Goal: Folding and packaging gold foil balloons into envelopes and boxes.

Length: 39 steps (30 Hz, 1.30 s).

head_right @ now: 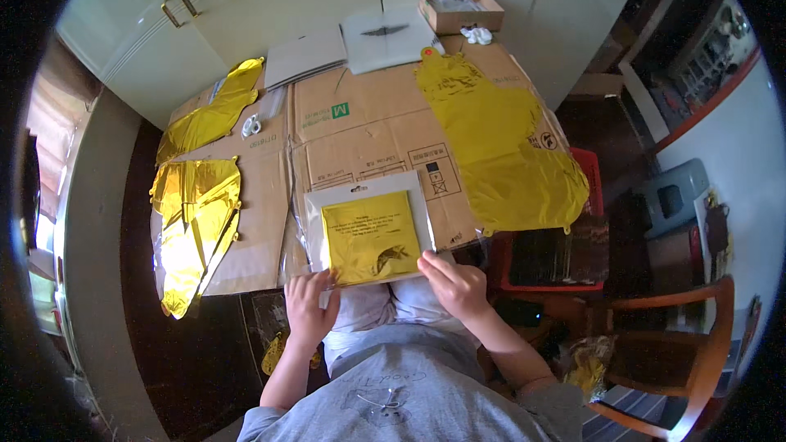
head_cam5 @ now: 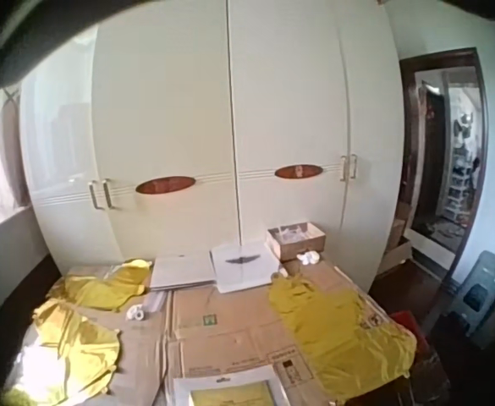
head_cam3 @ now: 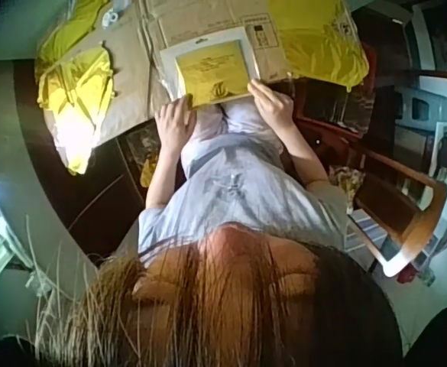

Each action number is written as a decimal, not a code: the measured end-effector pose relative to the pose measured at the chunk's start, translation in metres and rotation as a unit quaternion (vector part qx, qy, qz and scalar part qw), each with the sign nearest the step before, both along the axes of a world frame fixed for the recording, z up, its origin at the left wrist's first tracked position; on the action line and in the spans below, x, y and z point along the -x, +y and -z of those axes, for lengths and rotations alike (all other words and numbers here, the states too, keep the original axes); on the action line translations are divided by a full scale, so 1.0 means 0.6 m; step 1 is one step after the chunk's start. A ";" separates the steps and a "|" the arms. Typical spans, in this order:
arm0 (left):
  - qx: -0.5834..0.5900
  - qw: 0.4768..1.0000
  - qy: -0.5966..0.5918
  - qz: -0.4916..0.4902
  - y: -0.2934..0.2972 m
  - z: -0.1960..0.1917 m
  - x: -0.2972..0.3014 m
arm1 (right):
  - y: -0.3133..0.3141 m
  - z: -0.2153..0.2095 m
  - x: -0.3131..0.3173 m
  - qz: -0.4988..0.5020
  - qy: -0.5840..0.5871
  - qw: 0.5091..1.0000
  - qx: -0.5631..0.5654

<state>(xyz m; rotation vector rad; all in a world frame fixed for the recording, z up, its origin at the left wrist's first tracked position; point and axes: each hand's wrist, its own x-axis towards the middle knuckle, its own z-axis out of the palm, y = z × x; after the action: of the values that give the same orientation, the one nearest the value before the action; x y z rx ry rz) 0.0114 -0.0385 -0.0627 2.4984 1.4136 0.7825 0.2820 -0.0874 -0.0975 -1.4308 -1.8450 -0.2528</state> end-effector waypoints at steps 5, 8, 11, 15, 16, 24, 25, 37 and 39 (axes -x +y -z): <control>0.119 0.968 -0.140 -0.171 -0.041 0.023 0.039 | -0.049 0.020 0.015 -0.082 0.061 0.995 -0.021; 0.269 0.911 -0.264 -0.166 -0.044 0.042 0.058 | -0.087 0.019 0.017 -0.108 0.064 0.992 0.021; 0.374 0.812 -0.439 -0.091 -0.042 0.077 0.057 | -0.107 0.030 0.016 -0.144 0.065 0.987 0.030; 0.375 0.788 -0.477 -0.109 -0.040 0.099 0.046 | -0.171 0.075 0.010 -0.007 0.069 0.995 0.065; 0.341 0.816 -0.460 -0.074 -0.043 0.100 0.051 | -0.189 0.100 0.006 0.053 0.084 0.993 0.063; 0.303 0.837 -0.447 -0.082 -0.028 0.126 0.065 | -0.491 0.345 -0.042 0.532 0.243 0.675 0.449; 0.303 0.835 -0.452 -0.081 -0.030 0.127 0.059 | -0.515 0.347 -0.041 0.556 0.254 0.639 0.467; 0.389 0.812 -0.434 -0.022 -0.030 0.148 0.041 | -0.689 0.373 -0.090 0.677 0.322 0.402 0.526; 0.388 0.817 -0.427 0.000 -0.035 0.147 0.038 | -0.700 0.378 -0.104 0.640 0.275 0.444 0.564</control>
<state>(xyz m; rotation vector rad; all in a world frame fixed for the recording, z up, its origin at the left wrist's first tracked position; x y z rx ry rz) -0.0115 -0.0596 -0.1506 1.2526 1.0523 0.9018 0.3444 -0.5071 -0.3242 -3.0296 0.2789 0.8601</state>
